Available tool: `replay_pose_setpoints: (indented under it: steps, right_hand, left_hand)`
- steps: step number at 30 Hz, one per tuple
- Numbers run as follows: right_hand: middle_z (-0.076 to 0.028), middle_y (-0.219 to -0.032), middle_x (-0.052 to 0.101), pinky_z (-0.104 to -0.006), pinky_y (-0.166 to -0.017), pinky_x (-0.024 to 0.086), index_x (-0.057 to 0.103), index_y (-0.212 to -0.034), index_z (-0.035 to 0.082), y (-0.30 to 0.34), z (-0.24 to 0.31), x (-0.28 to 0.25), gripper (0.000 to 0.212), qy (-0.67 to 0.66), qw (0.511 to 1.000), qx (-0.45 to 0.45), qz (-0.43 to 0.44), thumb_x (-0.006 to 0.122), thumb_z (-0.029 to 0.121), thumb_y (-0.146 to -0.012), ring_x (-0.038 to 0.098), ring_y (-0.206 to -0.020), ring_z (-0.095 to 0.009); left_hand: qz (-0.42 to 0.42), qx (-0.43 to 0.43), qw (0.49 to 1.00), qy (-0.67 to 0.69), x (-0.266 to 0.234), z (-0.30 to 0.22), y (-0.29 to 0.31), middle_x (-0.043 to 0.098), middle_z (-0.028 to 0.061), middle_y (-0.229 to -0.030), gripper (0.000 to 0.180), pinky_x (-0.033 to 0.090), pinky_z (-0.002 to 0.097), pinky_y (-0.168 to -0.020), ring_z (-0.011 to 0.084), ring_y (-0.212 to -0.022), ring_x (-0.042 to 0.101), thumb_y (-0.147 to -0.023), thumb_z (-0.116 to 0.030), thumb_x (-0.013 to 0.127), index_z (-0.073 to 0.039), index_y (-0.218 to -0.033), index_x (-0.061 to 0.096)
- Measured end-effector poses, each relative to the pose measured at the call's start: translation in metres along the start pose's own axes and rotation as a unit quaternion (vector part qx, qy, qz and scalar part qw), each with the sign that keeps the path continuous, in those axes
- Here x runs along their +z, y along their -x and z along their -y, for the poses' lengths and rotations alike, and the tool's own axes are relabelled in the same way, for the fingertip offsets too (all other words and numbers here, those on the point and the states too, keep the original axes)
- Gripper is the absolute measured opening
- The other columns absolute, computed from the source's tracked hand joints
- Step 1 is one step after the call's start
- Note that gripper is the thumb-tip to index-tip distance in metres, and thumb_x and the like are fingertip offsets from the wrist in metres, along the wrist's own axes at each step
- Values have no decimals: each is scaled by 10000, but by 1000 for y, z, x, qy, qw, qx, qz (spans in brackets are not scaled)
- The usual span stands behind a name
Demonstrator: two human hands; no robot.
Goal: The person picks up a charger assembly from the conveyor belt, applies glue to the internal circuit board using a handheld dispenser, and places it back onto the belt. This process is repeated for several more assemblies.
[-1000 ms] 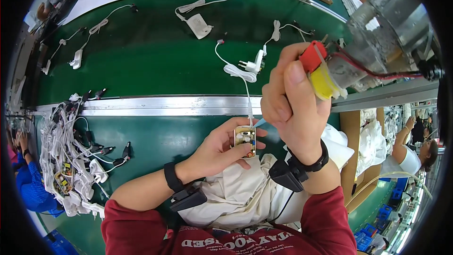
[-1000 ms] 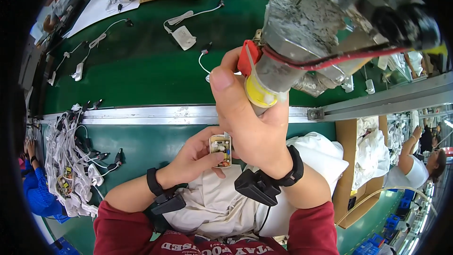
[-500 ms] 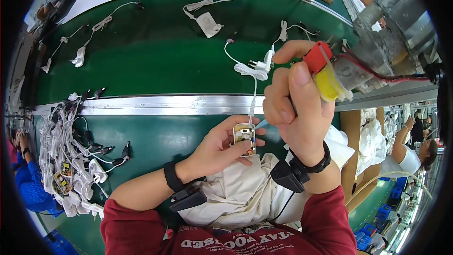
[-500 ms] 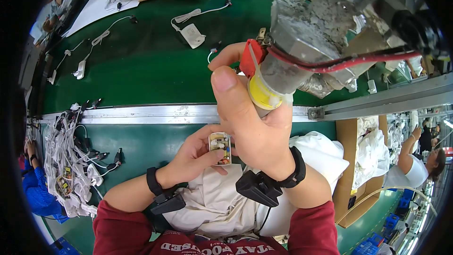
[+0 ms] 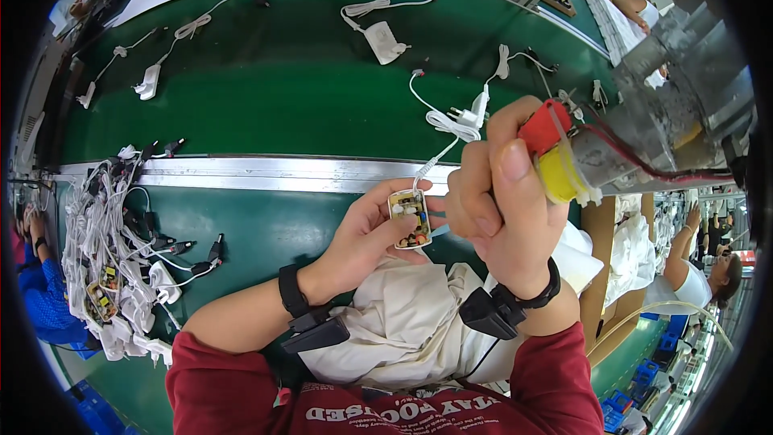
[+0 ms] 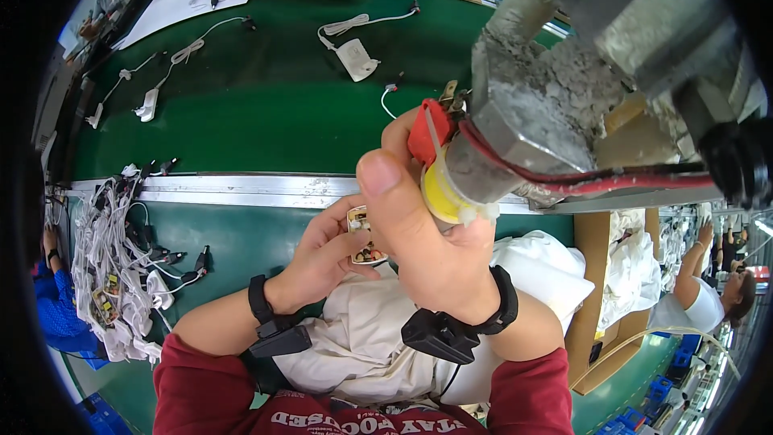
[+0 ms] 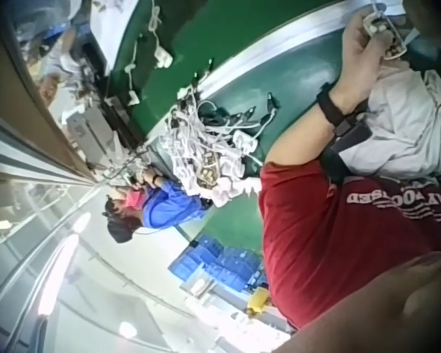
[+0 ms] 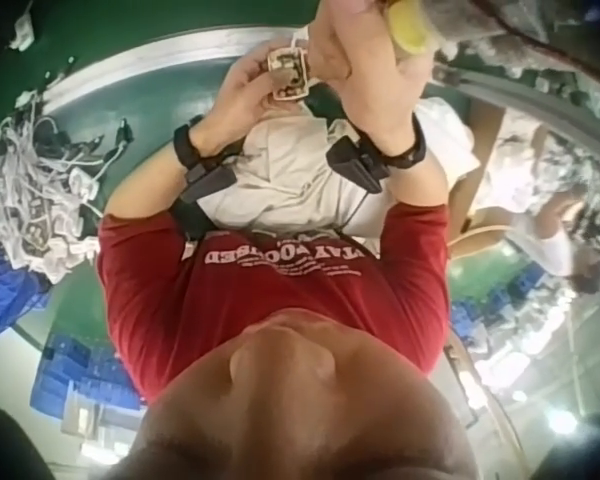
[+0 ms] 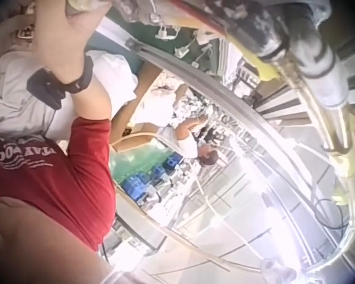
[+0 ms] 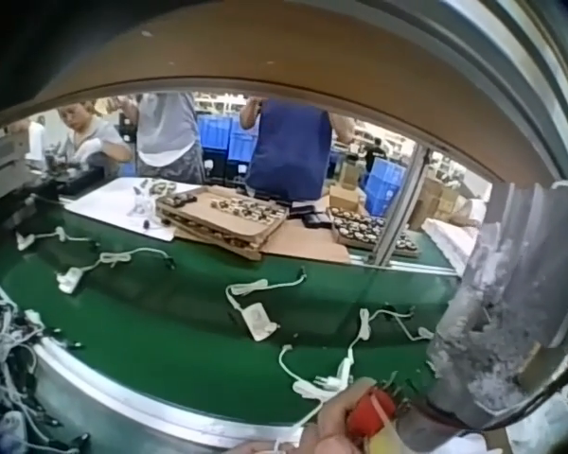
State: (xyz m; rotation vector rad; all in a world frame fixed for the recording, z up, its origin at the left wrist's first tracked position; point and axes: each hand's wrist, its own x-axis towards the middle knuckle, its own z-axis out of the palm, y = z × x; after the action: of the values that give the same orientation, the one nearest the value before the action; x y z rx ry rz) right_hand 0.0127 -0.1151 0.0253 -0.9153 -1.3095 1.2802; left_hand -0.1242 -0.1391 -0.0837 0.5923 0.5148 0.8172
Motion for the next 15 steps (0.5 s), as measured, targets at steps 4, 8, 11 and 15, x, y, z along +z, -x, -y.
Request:
replay_pose_setpoints:
  steps: [4,8,11,15]
  right_hand:
    - [11,-474,333,-224,-346,212,362,-931,75,0,1,1,308,-7,1000,1,3,491,355,-923,262,-356,-51]
    - [-3,-644,434,-211,-440,274,427,-910,46,2,4,0,246,-47,999,18,-14,546,261,-895,350,-486,-44]
    - [-14,-772,509,-202,-510,320,476,-893,24,3,5,0,201,-77,996,30,-25,587,191,-875,416,-583,-39]
    - [7,-476,340,-231,-344,227,370,-955,66,5,-11,7,337,-45,997,-53,40,517,366,-912,272,-351,-64]
  left_hand:
    - [2,-1,1000,5,-1,1,0,517,120,-1245,403,571,314,-755,210,-1107,551,-923,-32,414,-72,-1319,353]
    - [6,-1,1000,-6,-2,2,-1,509,110,-1248,400,564,328,-780,208,-1118,541,-934,-55,408,-75,-1328,344]
    - [25,-10,998,48,-2,3,-1,486,101,-1265,399,551,352,-818,211,-1126,533,-944,-73,398,-78,-1338,332]
    - [61,-19,993,100,-5,6,2,450,89,-1286,399,526,389,-872,217,-1133,525,-958,-97,383,-81,-1352,315]
